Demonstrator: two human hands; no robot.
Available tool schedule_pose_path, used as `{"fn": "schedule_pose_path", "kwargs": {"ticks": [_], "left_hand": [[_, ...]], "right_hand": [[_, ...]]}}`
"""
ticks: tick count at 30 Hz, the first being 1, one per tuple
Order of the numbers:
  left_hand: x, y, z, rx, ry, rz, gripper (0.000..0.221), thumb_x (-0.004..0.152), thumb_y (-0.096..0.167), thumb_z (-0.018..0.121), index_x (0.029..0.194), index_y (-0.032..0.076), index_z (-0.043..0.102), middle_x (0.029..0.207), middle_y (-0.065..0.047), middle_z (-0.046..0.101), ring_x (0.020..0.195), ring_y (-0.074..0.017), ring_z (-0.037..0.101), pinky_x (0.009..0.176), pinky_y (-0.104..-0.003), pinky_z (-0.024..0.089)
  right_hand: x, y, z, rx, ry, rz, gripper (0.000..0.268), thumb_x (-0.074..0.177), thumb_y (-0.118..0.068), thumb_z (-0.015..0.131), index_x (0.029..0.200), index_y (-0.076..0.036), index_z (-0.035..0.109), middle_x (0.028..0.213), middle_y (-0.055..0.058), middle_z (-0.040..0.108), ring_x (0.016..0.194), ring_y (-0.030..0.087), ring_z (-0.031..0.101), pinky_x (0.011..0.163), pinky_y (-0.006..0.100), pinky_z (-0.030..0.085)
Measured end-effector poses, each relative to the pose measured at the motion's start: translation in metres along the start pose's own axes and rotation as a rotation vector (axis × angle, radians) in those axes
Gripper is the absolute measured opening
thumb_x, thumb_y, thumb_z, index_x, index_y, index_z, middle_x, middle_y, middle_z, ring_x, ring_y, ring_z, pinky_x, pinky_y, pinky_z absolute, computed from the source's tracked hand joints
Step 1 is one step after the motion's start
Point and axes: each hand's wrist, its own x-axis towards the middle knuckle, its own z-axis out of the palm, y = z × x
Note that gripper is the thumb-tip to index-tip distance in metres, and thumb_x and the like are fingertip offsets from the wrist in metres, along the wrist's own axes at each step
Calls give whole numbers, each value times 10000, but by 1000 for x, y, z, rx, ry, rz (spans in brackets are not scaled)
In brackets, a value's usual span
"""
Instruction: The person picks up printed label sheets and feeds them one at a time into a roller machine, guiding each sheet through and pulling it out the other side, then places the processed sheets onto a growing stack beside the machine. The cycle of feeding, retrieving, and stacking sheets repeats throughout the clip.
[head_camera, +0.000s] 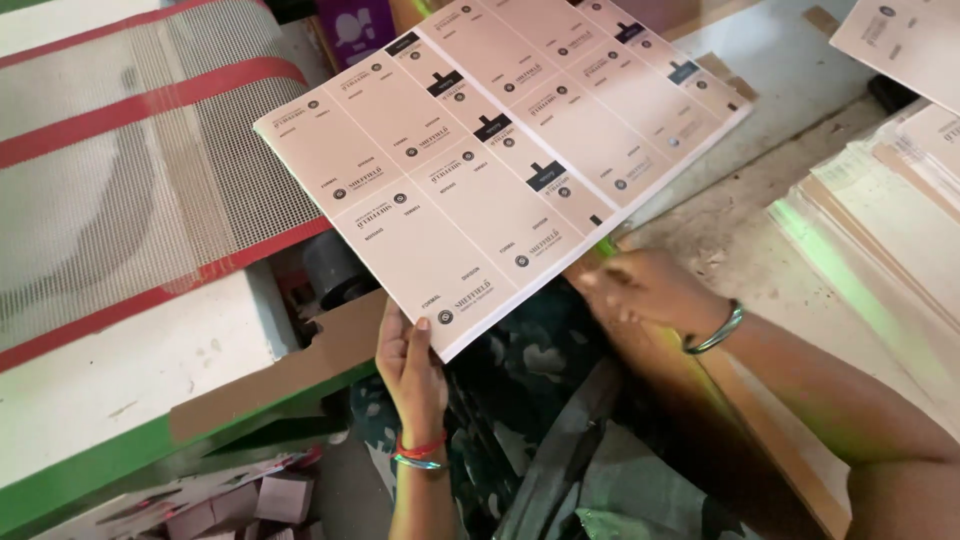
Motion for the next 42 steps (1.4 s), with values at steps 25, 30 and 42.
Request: {"fn": "schedule_pose_path", "kwargs": {"ticks": [25,30,42], "left_hand": [[-41,63,-80,-166,9,296,674,1080,285,492,1579,-147,354,1468,-219,568,1330,-246,581,1110,-342,469],[-37,-6,-130,-297,201,401,597,1051,343,446,1485,-65,408,1430,-212,548,1277,-307,606,1055,-454,492],[-17,-44,-103,1603,169,599,605,985,352,608,1523,93,514,1556,-89,513,1455,-292,423,1185,-418,247]], "right_hand": [[27,13,70,1430,72,-325,455,1028,98,536,1435,-92,460,1382,191,628,1133,340,701,901,444,607],[59,-38,90,1486,-25,-307,583,975,136,539,1498,-116,477,1331,168,633,1115,294,719,886,423,636],[305,-227,215,1677,60,-226,747,880,184,393,1422,-307,241,1264,205,596,905,394,738,713,493,674]]}}
